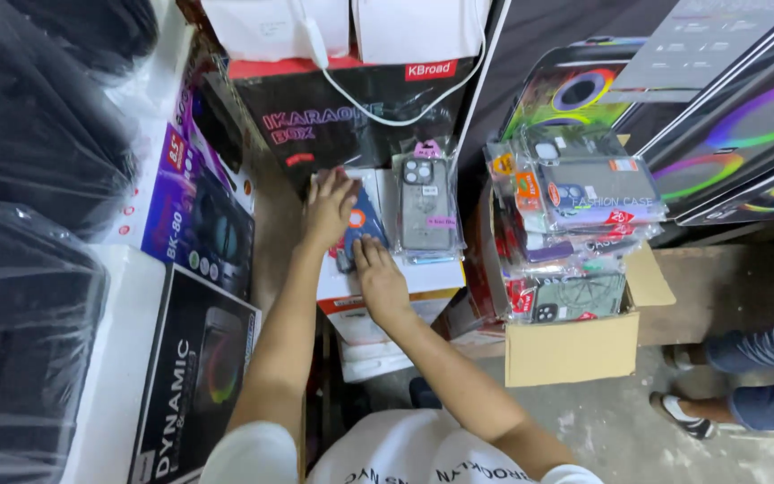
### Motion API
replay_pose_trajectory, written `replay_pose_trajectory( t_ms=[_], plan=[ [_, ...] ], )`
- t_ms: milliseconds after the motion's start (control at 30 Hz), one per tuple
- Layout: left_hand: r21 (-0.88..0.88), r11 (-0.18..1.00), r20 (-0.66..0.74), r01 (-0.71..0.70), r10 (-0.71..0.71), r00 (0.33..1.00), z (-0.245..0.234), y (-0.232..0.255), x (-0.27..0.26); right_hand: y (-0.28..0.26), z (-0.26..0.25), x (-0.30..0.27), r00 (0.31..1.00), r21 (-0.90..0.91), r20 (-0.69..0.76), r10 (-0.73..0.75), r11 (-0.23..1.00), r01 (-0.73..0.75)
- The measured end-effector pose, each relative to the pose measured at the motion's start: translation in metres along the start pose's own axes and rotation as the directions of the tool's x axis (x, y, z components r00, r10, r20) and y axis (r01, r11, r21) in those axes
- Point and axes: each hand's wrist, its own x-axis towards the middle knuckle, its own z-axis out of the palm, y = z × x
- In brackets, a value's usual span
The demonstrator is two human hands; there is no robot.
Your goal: Sorting, inspecting, and organizing various mobile phone cases in a retail stock area.
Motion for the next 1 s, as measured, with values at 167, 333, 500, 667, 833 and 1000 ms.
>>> replay_pose_trajectory(
  t_ms=[167,333,500,667,833,1000],
  plan=[
    [-0.09,0.995,0.058,-0.05,0.055,0.997,-0.021,0.023,-0.076,0.003,0.008,-0.003,1.0,-0.031,-0.018,-0.01,0.999,0.009],
    [-0.248,0.968,-0.08,-0.038,0.019,0.997,-0.027,0.017,-0.091,-0.003,0.003,-0.001,0.995,-0.046,-0.051,-0.08,0.996,0.077],
    [-0.783,0.622,-0.233,0.019,-0.32,0.918,-0.043,0.041,-0.085,0.01,0.01,0.006,0.983,-0.122,-0.077,-0.166,0.98,0.156],
    [-0.983,0.17,-0.034,0.074,-0.56,0.828,-0.057,0.046,-0.087,0.005,-0.003,0.012,0.955,-0.139,-0.2,-0.218,0.971,0.193],
    [-0.993,-0.111,0.035,-0.037,-0.582,0.812,-0.089,0.074,-0.088,-0.002,-0.043,0.031,0.938,0.242,-0.344,0.038,0.969,0.049],
    [-0.632,0.769,-0.148,-0.098,0.004,0.989,-0.039,0.057,-0.082,0.0,-0.016,0.023,0.886,0.746,0.083,0.456,0.561,-0.359]
  ],
)
